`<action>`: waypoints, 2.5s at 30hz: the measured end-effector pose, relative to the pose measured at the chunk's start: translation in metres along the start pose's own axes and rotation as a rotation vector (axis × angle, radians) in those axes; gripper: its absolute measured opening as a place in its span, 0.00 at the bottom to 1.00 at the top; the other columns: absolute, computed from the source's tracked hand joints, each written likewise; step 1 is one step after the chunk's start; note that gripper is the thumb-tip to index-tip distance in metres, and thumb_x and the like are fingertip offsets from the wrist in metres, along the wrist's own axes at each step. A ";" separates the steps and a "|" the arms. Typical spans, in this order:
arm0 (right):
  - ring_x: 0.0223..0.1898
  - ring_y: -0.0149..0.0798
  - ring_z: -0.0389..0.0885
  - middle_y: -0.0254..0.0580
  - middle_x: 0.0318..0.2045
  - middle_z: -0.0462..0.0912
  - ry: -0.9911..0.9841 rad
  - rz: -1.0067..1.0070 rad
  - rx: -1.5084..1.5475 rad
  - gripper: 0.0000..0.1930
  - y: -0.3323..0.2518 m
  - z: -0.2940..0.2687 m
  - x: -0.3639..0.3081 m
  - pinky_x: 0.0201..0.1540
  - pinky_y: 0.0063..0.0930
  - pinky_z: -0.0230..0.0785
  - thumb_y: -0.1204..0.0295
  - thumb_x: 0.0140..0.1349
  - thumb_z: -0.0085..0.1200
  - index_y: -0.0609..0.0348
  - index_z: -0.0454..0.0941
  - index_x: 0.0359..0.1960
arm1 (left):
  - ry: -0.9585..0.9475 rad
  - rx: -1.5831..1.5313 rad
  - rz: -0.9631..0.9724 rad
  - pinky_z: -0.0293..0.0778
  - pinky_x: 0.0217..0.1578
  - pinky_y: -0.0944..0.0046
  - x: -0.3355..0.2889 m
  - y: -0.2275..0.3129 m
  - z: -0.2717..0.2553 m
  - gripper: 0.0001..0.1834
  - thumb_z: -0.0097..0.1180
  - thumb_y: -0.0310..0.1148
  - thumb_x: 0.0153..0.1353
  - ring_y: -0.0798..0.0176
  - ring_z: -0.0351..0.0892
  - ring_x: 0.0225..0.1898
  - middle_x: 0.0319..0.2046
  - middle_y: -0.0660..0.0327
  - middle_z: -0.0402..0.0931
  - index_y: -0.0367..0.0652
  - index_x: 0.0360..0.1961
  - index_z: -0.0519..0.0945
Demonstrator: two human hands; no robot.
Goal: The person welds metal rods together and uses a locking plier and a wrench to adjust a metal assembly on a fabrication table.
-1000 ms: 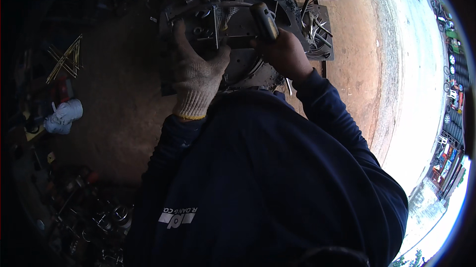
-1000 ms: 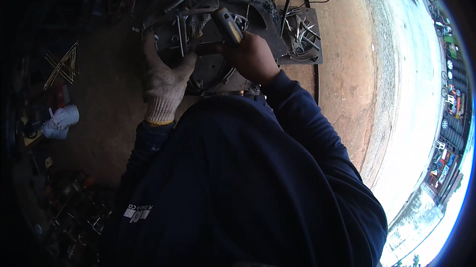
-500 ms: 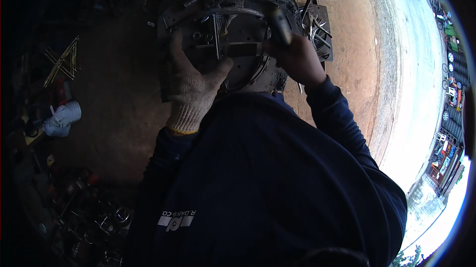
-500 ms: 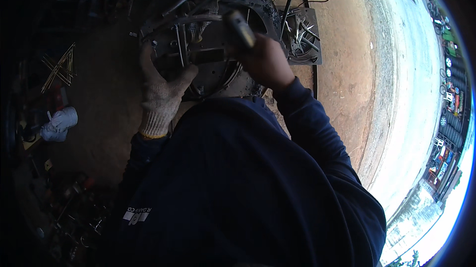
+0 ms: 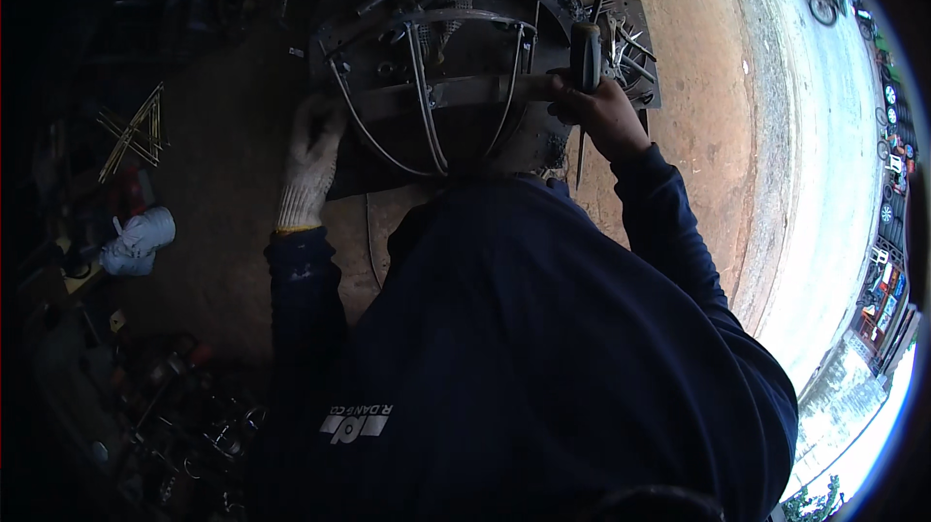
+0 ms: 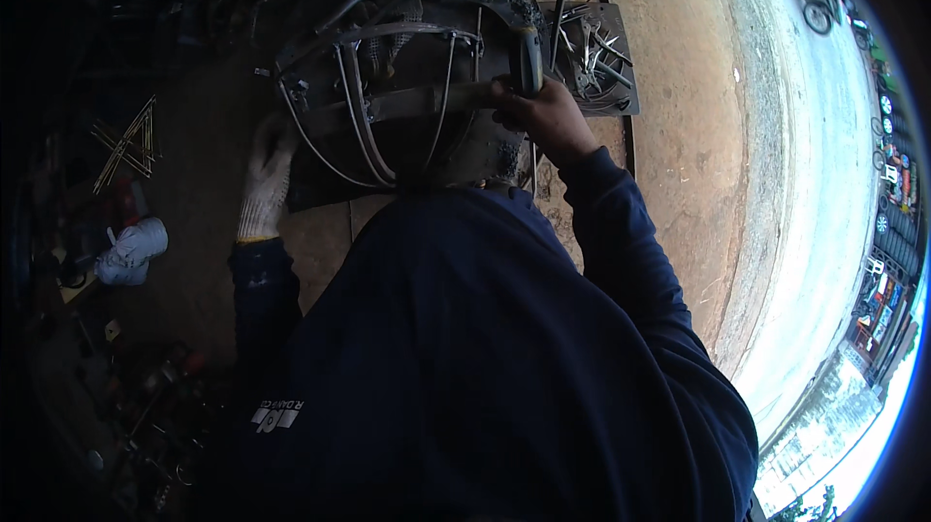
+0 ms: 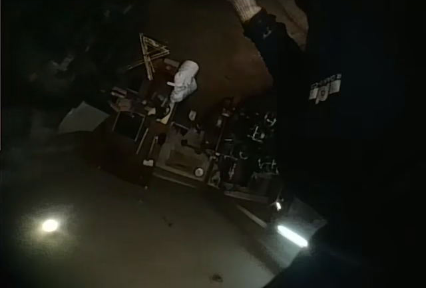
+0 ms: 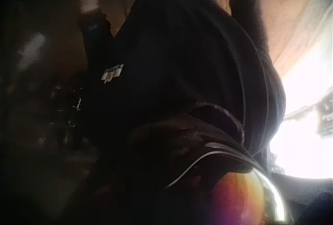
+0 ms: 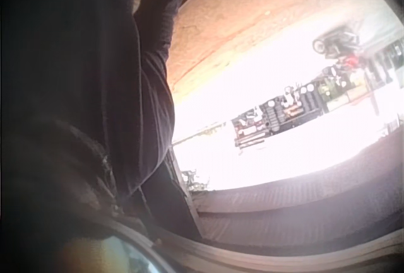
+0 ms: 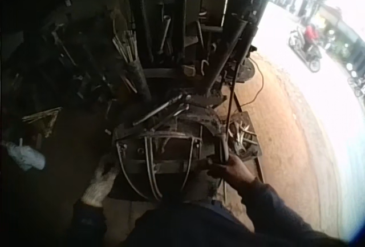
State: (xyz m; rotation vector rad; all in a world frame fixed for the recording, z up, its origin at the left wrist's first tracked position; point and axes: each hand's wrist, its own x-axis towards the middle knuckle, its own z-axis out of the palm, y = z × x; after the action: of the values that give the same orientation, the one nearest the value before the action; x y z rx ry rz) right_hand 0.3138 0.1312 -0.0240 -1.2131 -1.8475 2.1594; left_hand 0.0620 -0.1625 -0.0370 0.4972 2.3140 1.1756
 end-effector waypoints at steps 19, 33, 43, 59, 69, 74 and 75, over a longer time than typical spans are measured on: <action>0.27 0.26 0.74 0.36 0.26 0.79 0.053 -0.077 0.169 0.19 -0.005 0.008 -0.008 0.32 0.21 0.65 0.56 0.70 0.54 0.64 0.81 0.40 | 0.016 -1.016 -0.372 0.72 0.51 0.61 0.009 0.036 0.019 0.20 0.63 0.44 0.63 0.64 0.77 0.47 0.45 0.63 0.78 0.45 0.51 0.78; 0.29 0.29 0.82 0.40 0.27 0.83 0.077 -0.152 -0.089 0.18 -0.017 0.042 -0.038 0.33 0.27 0.74 0.60 0.61 0.64 0.65 0.79 0.40 | 0.042 -1.069 -0.343 0.69 0.59 0.56 0.012 0.015 0.027 0.31 0.54 0.48 0.67 0.55 0.69 0.60 0.59 0.51 0.69 0.35 0.62 0.69; 0.32 0.42 0.86 0.51 0.29 0.85 0.312 -0.268 -0.231 0.17 -0.009 0.088 -0.029 0.36 0.35 0.76 0.63 0.59 0.65 0.65 0.80 0.41 | 0.012 -1.116 -0.343 0.69 0.58 0.52 0.013 0.012 0.030 0.31 0.57 0.48 0.66 0.53 0.71 0.58 0.58 0.52 0.70 0.38 0.62 0.69; 0.33 0.49 0.87 0.53 0.28 0.84 0.402 -0.290 -0.298 0.16 0.000 0.092 -0.027 0.37 0.37 0.76 0.64 0.59 0.64 0.66 0.80 0.40 | 0.215 0.305 0.209 0.76 0.44 0.59 -0.003 0.030 0.004 0.26 0.59 0.53 0.64 0.59 0.82 0.42 0.37 0.56 0.82 0.40 0.47 0.79; 0.31 0.44 0.87 0.51 0.27 0.84 0.394 -0.299 -0.348 0.16 -0.006 0.094 -0.029 0.36 0.37 0.76 0.63 0.59 0.64 0.66 0.79 0.38 | -0.141 -0.238 0.175 0.71 0.38 0.64 -0.013 0.043 0.027 0.15 0.55 0.36 0.69 0.67 0.75 0.35 0.32 0.60 0.77 0.32 0.43 0.79; 0.30 0.39 0.86 0.48 0.26 0.84 0.293 -0.174 -0.270 0.17 -0.011 0.088 -0.029 0.35 0.35 0.76 0.62 0.60 0.64 0.66 0.79 0.38 | -0.008 -0.171 0.298 0.66 0.26 0.62 -0.015 0.037 0.035 0.17 0.57 0.39 0.68 0.67 0.68 0.24 0.21 0.60 0.70 0.34 0.31 0.76; 0.30 0.38 0.86 0.48 0.26 0.84 0.291 -0.172 -0.286 0.17 -0.014 0.089 -0.031 0.34 0.34 0.76 0.61 0.60 0.63 0.66 0.79 0.37 | -0.020 -0.175 0.300 0.66 0.27 0.62 -0.013 0.033 0.036 0.16 0.57 0.39 0.68 0.67 0.69 0.25 0.22 0.60 0.71 0.34 0.31 0.76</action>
State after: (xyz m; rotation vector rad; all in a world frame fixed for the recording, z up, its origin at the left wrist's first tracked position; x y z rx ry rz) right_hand 0.2775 0.0471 0.0014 -1.2786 -2.0858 1.5770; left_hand 0.0965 -0.1281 -0.0250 0.8062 2.1444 1.4886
